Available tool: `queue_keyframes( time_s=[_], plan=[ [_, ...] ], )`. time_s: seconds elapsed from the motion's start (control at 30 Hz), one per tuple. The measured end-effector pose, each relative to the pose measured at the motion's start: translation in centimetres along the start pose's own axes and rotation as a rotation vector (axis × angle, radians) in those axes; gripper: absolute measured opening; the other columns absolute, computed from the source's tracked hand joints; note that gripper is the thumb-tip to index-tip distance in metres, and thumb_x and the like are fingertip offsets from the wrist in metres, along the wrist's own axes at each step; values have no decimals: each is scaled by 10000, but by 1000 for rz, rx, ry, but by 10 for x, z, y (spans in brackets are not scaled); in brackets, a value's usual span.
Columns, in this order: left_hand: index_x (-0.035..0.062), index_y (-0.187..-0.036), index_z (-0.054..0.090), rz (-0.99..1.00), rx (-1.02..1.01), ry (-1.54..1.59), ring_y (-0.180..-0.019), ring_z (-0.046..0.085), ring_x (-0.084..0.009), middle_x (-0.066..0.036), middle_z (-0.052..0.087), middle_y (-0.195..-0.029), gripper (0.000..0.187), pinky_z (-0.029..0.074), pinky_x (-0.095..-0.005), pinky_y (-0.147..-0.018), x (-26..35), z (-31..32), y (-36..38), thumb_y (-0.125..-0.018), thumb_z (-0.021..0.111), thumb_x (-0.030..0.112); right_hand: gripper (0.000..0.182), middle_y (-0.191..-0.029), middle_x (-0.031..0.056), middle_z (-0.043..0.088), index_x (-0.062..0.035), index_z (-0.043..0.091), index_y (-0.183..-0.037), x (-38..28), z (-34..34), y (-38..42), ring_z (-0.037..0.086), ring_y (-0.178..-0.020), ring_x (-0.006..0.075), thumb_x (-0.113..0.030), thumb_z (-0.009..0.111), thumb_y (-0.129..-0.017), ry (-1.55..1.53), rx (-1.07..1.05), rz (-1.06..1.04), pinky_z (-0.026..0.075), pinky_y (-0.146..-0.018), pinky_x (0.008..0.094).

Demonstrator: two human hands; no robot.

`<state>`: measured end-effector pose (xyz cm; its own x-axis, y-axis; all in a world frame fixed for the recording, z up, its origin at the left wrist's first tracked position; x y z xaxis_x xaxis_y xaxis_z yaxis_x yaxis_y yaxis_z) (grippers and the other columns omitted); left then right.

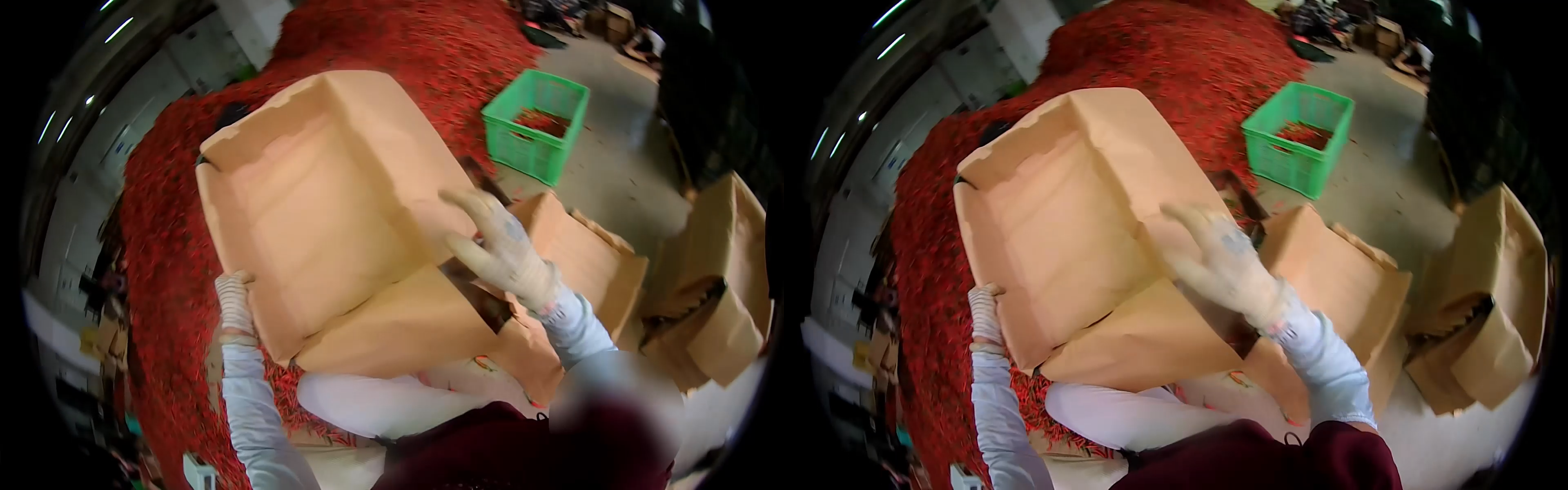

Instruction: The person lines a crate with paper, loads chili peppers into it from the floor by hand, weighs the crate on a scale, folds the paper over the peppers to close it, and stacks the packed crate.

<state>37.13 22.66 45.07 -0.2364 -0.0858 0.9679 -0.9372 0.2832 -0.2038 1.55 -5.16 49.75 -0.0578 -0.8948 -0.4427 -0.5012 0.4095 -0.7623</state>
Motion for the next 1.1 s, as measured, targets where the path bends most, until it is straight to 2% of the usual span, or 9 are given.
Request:
queue_keyframes(
  time_s=[0.13,0.23,0.27,0.37,0.5,0.57,0.77,1.0,1.1],
  plan=[
    [50,-658,565,36,160,-6,-377,293,-69,48,392,-487,38,243,-272,-384,-6,-99,13,-652,596,29,863,-1194,284,559,-14,275,-1441,5,192,-65,551,-1105,387,-334,706,-766,-342,-164,139,445,-923,413],
    [39,-702,596,83,330,-74,-441,353,-74,41,459,-551,33,296,-265,-426,19,-188,57,-671,591,47,611,-1063,193,616,-7,432,-1342,-54,298,-71,606,-943,271,-131,635,-780,-664,-608,299,497,-794,353],
    [38,-727,608,108,380,-122,-472,377,-74,41,481,-579,55,317,-264,-445,35,-217,74,-680,588,59,509,-978,176,621,-12,505,-1274,-81,330,-70,602,-885,246,-126,604,-788,-979,-473,179,494,-775,343],
    [48,-797,620,81,532,-448,-555,439,-82,46,515,-652,88,378,-267,-510,70,-318,121,-735,571,88,406,-947,161,634,-12,576,-1171,-203,382,-69,618,-843,263,-152,599,-791,-854,-627,167,507,-714,391],
    [21,-1145,581,129,580,-318,-850,566,-136,-30,616,-998,307,484,-275,-775,110,-411,202,-842,594,67,419,-964,155,638,-3,560,-1158,-381,482,-17,633,-842,265,-147,628,-770,-1320,-879,38,516,-674,412],
    [12,-1201,556,116,615,-375,-884,579,-161,-60,627,-1060,382,481,-283,-814,102,-525,254,-822,602,37,426,-1003,150,620,-27,541,-1176,-462,536,37,612,-844,266,-157,633,-781,-1437,-1110,236,504,-668,395],
    [25,-1437,340,80,908,-739,-1139,488,-205,-103,481,-1323,715,382,-322,-1029,92,-599,406,-798,659,56,406,-1001,106,613,-89,548,-1183,-621,600,226,590,-808,246,-173,648,-799,-1131,-1642,47,485,-640,369],
    [44,-1472,290,-621,1018,-593,-773,522,-132,-64,566,-1011,746,476,-273,-658,-50,-541,410,-766,503,-69,305,-1085,65,640,-120,579,-1174,-550,577,460,618,-919,225,-251,510,-908,-1094,-1792,-814,500,-774,384],
    [111,-1463,346,-818,1053,-608,-571,393,-75,32,455,-759,734,336,-225,-470,-128,-507,380,-766,477,-75,263,-1077,68,663,-122,640,-1101,-493,587,561,638,-926,226,-215,545,-874,-830,-1803,-1199,506,-789,372]
  ],
)
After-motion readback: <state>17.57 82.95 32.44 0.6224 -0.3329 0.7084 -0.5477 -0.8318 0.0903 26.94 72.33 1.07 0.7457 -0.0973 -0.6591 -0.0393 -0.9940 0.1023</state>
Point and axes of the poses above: each hand's wrist, its own y-axis away from the middle knuckle, its own z-axis out of the palm, x = y × z, the point moved 9 cm from there along -y, towards the middle knuckle
